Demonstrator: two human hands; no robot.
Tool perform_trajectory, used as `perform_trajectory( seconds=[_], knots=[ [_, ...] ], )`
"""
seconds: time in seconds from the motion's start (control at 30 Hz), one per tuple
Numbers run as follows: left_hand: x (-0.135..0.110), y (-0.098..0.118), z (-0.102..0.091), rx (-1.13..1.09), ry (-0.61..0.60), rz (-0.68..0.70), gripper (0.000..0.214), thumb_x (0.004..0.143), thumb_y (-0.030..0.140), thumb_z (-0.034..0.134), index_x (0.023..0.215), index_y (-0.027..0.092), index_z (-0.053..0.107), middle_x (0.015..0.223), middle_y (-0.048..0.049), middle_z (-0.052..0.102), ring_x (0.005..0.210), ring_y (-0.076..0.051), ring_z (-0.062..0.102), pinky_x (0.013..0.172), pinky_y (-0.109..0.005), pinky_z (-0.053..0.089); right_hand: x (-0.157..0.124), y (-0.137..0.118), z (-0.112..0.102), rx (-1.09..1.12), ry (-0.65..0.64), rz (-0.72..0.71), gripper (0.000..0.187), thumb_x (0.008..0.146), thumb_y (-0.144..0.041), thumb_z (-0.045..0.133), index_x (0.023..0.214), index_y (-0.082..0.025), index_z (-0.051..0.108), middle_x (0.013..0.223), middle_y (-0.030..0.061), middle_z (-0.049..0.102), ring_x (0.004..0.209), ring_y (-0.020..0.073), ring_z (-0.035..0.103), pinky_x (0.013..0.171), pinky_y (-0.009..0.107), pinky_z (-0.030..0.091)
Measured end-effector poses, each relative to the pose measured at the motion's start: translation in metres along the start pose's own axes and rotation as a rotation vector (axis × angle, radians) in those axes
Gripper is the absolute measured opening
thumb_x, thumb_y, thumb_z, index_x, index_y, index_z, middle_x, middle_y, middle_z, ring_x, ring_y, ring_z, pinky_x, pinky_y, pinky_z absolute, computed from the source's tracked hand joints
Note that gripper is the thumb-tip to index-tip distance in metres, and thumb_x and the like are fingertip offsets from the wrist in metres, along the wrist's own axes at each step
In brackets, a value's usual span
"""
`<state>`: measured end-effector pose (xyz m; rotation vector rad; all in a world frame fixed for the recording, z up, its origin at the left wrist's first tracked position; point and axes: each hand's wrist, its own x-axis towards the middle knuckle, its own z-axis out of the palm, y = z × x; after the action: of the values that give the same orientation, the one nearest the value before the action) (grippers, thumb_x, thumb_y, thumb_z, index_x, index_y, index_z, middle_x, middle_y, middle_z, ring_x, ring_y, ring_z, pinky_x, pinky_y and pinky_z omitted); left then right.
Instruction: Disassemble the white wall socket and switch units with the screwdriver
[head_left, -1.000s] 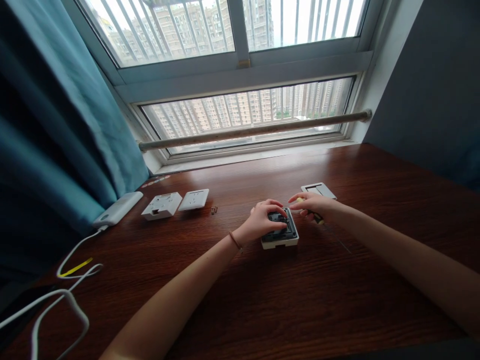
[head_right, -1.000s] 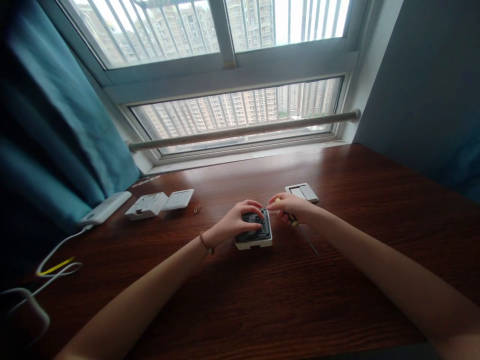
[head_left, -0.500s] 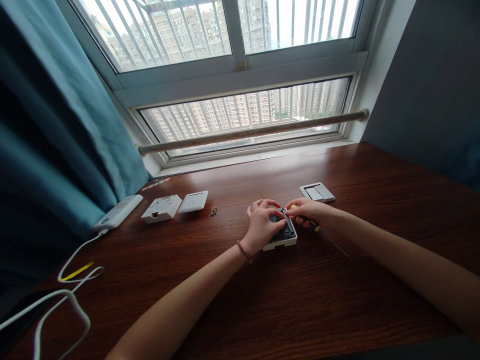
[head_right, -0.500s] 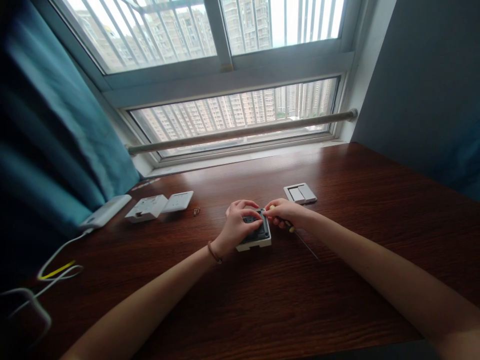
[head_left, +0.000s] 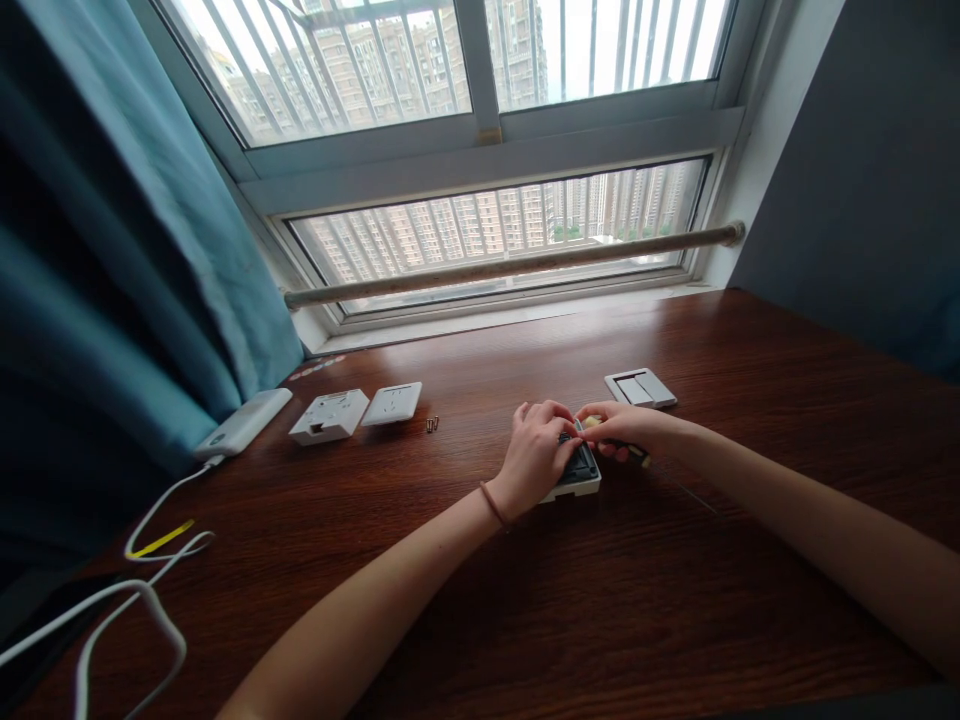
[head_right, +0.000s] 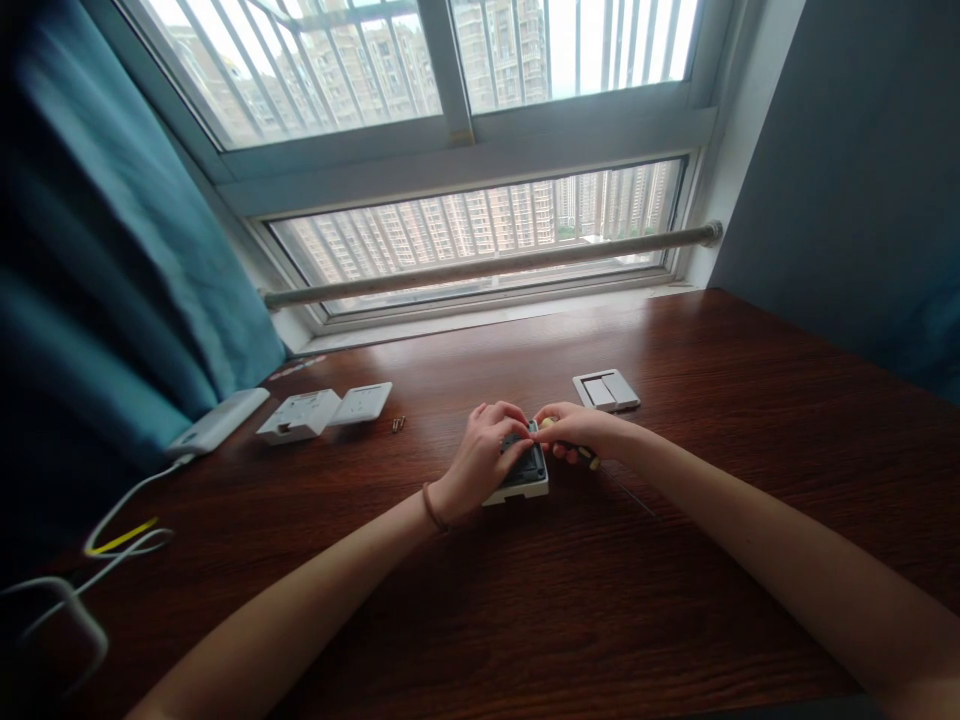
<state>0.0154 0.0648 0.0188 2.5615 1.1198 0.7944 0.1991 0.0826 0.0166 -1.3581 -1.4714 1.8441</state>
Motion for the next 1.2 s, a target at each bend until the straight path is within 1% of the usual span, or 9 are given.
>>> perform_trajectory(
  seconds=[0.23,0.37,0.43,0.5,0.6,0.7,0.8,0.9,1.2],
  knots=[
    [0.003,0.003,0.000,-0.111,0.051,-0.028,0.008,0.082,0.022,0.052,0.082,0.021,0.060,0.100,-0.0040,0.057,0.101,-0.019,0.051,0.102,-0.044,0.028,0.000,-0.002,0.002,-0.062,0.049,0.003,0.029,0.072,-0.033,0.066,0.092,-0.020,0.051,0.062,-0.0038,0.054,0.043,0.0027,0.045,0.033,0.010,0.032],
    [0.014,-0.003,-0.020,-0.223,0.114,-0.028,0.011,0.082,0.023,0.052,0.079,0.018,0.060,0.097,-0.0061,0.056,0.097,-0.019,0.053,0.094,-0.037,0.038,0.001,-0.002,0.002,-0.064,0.045,0.018,0.031,0.071,-0.035,0.067,0.092,-0.020,0.051,0.064,-0.0034,0.055,0.043,0.0030,0.045,0.033,0.011,0.031],
    [0.023,-0.019,-0.039,-0.282,0.104,-0.011,0.014,0.081,0.025,0.052,0.077,0.015,0.061,0.095,-0.0077,0.057,0.092,-0.018,0.055,0.087,-0.033,0.043,0.001,-0.001,0.001,-0.054,0.038,0.019,0.032,0.071,-0.036,0.067,0.093,-0.020,0.051,0.063,-0.0036,0.054,0.043,0.0031,0.044,0.033,0.011,0.030],
    [0.031,-0.045,-0.061,-0.261,0.095,-0.041,0.016,0.080,0.027,0.053,0.075,0.014,0.062,0.095,-0.0083,0.059,0.091,-0.018,0.056,0.086,-0.033,0.043,0.002,0.001,0.000,-0.052,0.035,0.013,0.031,0.072,-0.036,0.066,0.093,-0.020,0.051,0.064,-0.0038,0.054,0.043,0.0032,0.044,0.033,0.011,0.030],
    [0.033,-0.093,-0.090,-0.032,0.010,-0.096,0.018,0.079,0.029,0.052,0.073,0.016,0.064,0.097,-0.0080,0.061,0.094,-0.020,0.056,0.090,-0.035,0.040,0.003,0.003,-0.001,-0.055,0.026,0.004,0.030,0.073,-0.037,0.065,0.093,-0.021,0.051,0.065,-0.0036,0.053,0.044,0.0032,0.043,0.033,0.011,0.030],
    [0.025,-0.134,-0.104,0.142,-0.099,-0.163,0.017,0.076,0.029,0.054,0.072,0.017,0.065,0.095,-0.0070,0.062,0.090,-0.020,0.056,0.088,-0.035,0.040,0.004,0.004,-0.001,-0.049,0.010,0.003,0.030,0.073,-0.037,0.065,0.093,-0.021,0.050,0.064,-0.0037,0.053,0.043,0.0033,0.043,0.033,0.011,0.029],
    [0.014,-0.157,-0.104,0.245,-0.120,-0.225,0.013,0.072,0.026,0.059,0.065,0.018,0.064,0.094,-0.0067,0.063,0.099,-0.026,0.050,0.096,-0.049,0.027,0.005,0.005,-0.002,-0.041,0.000,0.002,0.030,0.073,-0.038,0.064,0.093,-0.021,0.050,0.065,-0.0037,0.053,0.043,0.0031,0.042,0.032,0.011,0.028],
    [0.008,-0.168,-0.098,0.325,-0.169,-0.262,0.013,0.072,0.025,0.060,0.061,0.019,0.064,0.094,-0.0055,0.063,0.104,-0.028,0.044,0.098,-0.058,0.013,0.005,0.006,-0.002,-0.044,-0.005,-0.001,0.031,0.073,-0.039,0.064,0.093,-0.020,0.050,0.065,-0.0037,0.052,0.043,0.0028,0.042,0.032,0.010,0.028],
    [0.003,-0.180,-0.095,0.464,-0.291,-0.334,0.011,0.072,0.025,0.059,0.065,0.020,0.065,0.095,-0.0028,0.061,0.107,-0.026,0.039,0.100,-0.061,0.003,0.003,0.004,0.000,-0.024,0.004,-0.001,0.032,0.072,-0.039,0.066,0.092,-0.020,0.049,0.065,-0.0038,0.051,0.044,0.0029,0.041,0.032,0.011,0.028]
  ],
)
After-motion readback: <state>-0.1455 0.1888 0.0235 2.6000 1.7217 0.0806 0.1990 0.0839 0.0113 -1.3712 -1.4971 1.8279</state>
